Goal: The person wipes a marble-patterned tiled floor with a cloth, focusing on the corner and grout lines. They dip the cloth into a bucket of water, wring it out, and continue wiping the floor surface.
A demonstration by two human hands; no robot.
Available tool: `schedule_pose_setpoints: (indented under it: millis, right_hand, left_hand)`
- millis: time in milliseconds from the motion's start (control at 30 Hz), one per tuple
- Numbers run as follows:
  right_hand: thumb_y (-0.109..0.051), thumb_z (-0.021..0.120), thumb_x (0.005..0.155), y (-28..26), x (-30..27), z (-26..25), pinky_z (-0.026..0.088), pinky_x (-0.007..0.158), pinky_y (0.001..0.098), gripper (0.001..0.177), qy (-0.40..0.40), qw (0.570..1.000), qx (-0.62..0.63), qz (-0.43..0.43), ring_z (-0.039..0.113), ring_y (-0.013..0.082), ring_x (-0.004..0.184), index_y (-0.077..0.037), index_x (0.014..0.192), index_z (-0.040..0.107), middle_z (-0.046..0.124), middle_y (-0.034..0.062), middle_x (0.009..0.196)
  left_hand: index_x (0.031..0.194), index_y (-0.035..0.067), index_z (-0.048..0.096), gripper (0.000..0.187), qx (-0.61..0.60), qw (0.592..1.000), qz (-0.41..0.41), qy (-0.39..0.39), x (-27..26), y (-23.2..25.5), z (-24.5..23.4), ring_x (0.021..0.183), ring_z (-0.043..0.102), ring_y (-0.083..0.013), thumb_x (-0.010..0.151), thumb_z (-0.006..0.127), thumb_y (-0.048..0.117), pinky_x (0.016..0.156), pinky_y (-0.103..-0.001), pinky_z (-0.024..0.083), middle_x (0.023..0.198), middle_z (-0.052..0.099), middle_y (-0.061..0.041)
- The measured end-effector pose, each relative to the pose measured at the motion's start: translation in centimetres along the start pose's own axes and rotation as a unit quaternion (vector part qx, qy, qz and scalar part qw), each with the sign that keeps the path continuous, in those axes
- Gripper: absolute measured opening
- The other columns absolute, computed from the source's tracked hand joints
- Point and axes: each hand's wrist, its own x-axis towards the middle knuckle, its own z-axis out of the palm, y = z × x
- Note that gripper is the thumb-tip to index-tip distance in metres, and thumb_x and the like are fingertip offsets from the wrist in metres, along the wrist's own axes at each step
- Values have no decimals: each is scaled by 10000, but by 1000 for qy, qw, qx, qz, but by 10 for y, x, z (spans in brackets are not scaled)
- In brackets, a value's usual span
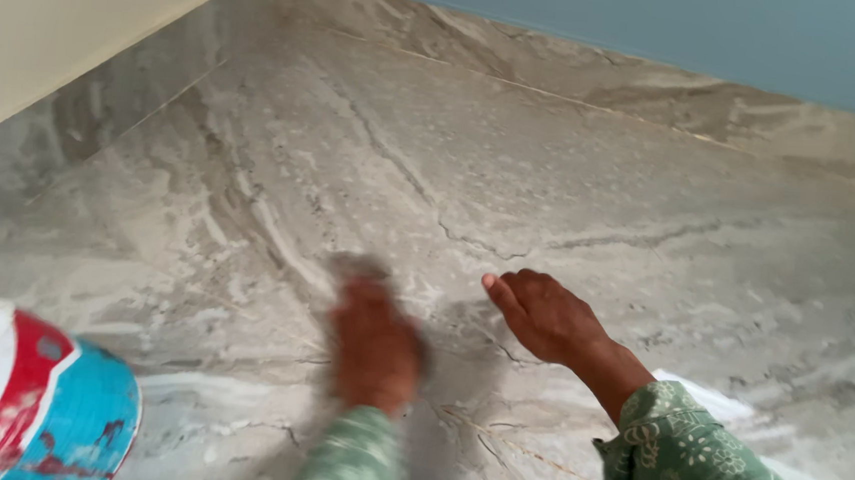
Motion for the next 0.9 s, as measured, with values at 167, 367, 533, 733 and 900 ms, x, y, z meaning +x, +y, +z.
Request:
schedule_pose_setpoints:
  millis: [167,367,533,733,900]
  right_hand:
    - [-654,262,968,-21,8,3,451,1008,501,719,56,996,49,-50,570,353,1183,-110,1195,672,652,136,1236]
    - [-648,230,1014,-29,18,18,467,1038,487,733,-39,999,-24,1,618,337,1126,-93,1165,683,672,147,1163]
    - [-531,344,1023,-11,27,33,482,1038,492,547,27,996,-53,-63,590,336,1203,-138,1263,640,652,123,1243]
    - [-415,487,1018,-8,40,41,479,1088,460,513,-46,991,-126,-21,526,291,1335,-137,1449,482,523,78,1433]
    - [-435,438,1029,-13,46,41,483,1056,468,475,-3,996,-74,-44,542,288,1311,-139,1381,554,598,79,1356]
  left_hand:
    - [1515,30,318,693,-60,979,194,0,-50,101,35,1489,252,-331,899,547,250,1221,-505,174,1609,298,-184]
    - [1458,29,414,718,-97,934,303,-159,-38,92,-24,1460,352,-327,816,698,179,1217,-506,253,1551,422,-173]
    - [1454,145,500,799,-74,942,250,-212,32,-13,-90,1412,364,-285,697,732,43,1153,-518,249,1617,391,-86]
    - [1550,83,299,642,155,977,118,-81,65,-135,-107,1549,177,-309,1008,512,352,1203,-586,95,1662,196,-107]
    - [1540,2,252,693,131,991,6,-12,81,-141,-55,1552,163,-391,969,486,318,1196,-616,145,1682,185,-228]
